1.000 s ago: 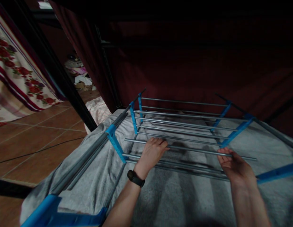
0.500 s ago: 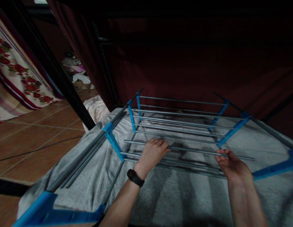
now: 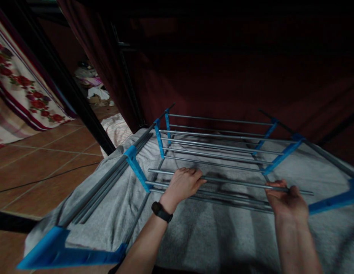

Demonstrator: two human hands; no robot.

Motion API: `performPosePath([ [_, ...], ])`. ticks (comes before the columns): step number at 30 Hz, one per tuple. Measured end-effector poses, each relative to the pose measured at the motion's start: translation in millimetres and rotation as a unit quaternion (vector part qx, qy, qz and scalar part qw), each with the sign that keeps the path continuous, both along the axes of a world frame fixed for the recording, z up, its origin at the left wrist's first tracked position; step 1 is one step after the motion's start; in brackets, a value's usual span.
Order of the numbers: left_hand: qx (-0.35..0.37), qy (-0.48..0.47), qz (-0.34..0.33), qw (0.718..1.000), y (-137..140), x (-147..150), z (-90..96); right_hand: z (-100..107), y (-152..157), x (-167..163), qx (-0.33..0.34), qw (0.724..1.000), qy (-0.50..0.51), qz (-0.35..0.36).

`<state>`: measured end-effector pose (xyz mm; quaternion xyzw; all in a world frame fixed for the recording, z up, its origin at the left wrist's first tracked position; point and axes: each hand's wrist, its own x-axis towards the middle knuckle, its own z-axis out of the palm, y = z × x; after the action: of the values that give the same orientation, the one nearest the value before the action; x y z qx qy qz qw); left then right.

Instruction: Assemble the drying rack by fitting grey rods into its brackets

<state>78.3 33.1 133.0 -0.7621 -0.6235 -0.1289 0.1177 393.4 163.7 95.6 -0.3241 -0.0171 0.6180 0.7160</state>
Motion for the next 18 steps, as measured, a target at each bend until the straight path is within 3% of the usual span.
performPosePath([
  [4, -0.01, 0.005, 0.006, 1.0, -2.3, 2.8, 3.1, -1.4, 0.0, 0.7, 0.003, 0.998, 0.057, -0.002],
  [11, -0.013, 0.006, 0.015, 1.0, -3.9, 3.6, 5.2, 4.3, -3.8, -8.4, 0.038, 0.997, 0.057, -0.026],
  [18, -0.011, -0.008, 0.008, 1.0, -1.9, -2.2, 1.6, 9.2, -5.2, -12.7, 0.013, 0.999, 0.051, -0.009],
])
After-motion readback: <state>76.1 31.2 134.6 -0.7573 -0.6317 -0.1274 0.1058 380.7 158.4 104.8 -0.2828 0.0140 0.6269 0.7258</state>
